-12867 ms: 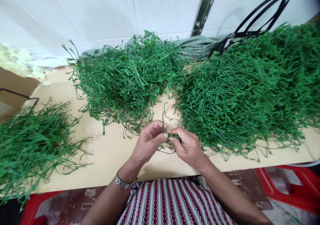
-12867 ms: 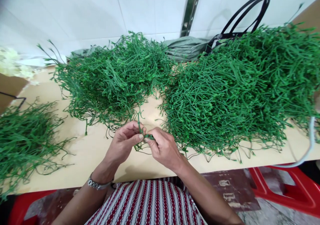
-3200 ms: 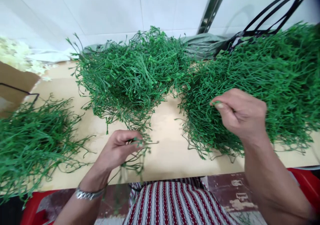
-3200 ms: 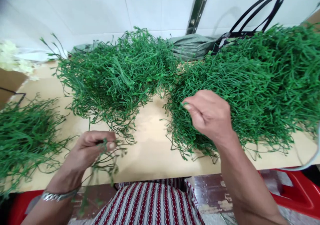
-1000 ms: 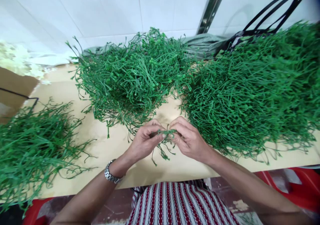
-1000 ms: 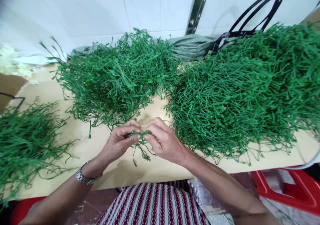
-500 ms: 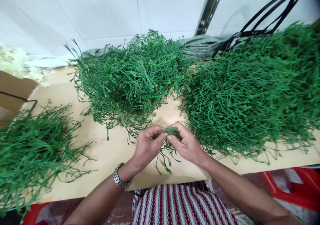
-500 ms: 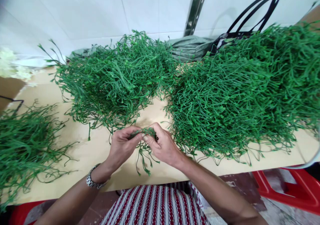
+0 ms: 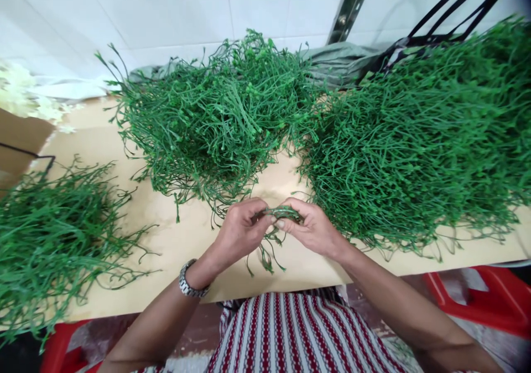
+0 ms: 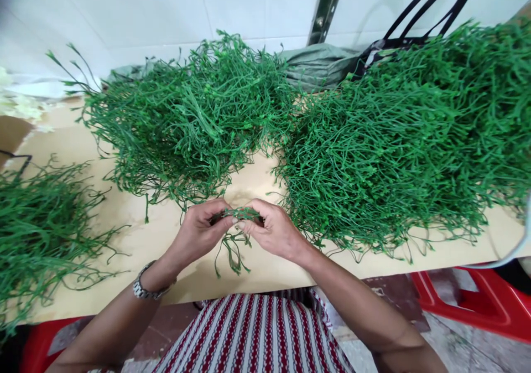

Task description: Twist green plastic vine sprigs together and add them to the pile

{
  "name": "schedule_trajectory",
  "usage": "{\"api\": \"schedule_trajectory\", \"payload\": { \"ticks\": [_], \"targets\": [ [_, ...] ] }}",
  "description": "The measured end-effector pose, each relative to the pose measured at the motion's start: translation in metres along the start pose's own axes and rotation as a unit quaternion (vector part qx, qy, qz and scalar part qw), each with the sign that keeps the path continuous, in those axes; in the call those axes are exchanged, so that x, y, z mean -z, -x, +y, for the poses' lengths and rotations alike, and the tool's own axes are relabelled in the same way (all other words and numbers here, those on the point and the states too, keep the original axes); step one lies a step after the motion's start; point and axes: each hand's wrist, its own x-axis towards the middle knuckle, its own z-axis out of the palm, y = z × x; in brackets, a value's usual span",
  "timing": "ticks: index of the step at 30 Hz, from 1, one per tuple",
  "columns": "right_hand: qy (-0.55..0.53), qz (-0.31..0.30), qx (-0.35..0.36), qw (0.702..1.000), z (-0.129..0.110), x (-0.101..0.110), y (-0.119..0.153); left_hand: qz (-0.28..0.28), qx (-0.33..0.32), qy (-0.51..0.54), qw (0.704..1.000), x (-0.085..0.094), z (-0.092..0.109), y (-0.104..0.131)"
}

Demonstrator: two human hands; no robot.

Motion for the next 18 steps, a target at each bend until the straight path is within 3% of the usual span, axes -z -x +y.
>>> {"api": "schedule_trajectory", "payload": {
  "ticks": [3,7,11,14,18],
  "targets": [
    [-0.066,-0.031,-0.013,0.997,-0.0010,0.0020,-0.0002,-0.047,0.042,0.080,0.995,0.0013,-0.0021,-0.0018],
    [-0.114,-0.056,-0.050,0.991,-0.0019,0.0047,0.0011,-0.101,0.118,0.219,0.963,-0.0005,-0.0033,-0.0039],
    [-0.125,-0.072,-0.066,0.987,0.0008,0.0047,0.0025,-0.128,0.147,0.249,0.949,-0.0028,-0.0024,-0.0038],
    [-0.066,-0.064,-0.045,0.995,0.0035,0.0049,0.0034,-0.124,0.152,0.237,0.952,-0.0042,-0.0007,-0.0029],
    [0.093,-0.027,0.071,0.993,0.0023,0.0080,0.0032,-0.091,0.176,0.306,0.931,-0.0070,0.0001,-0.0029]
  ]
}}
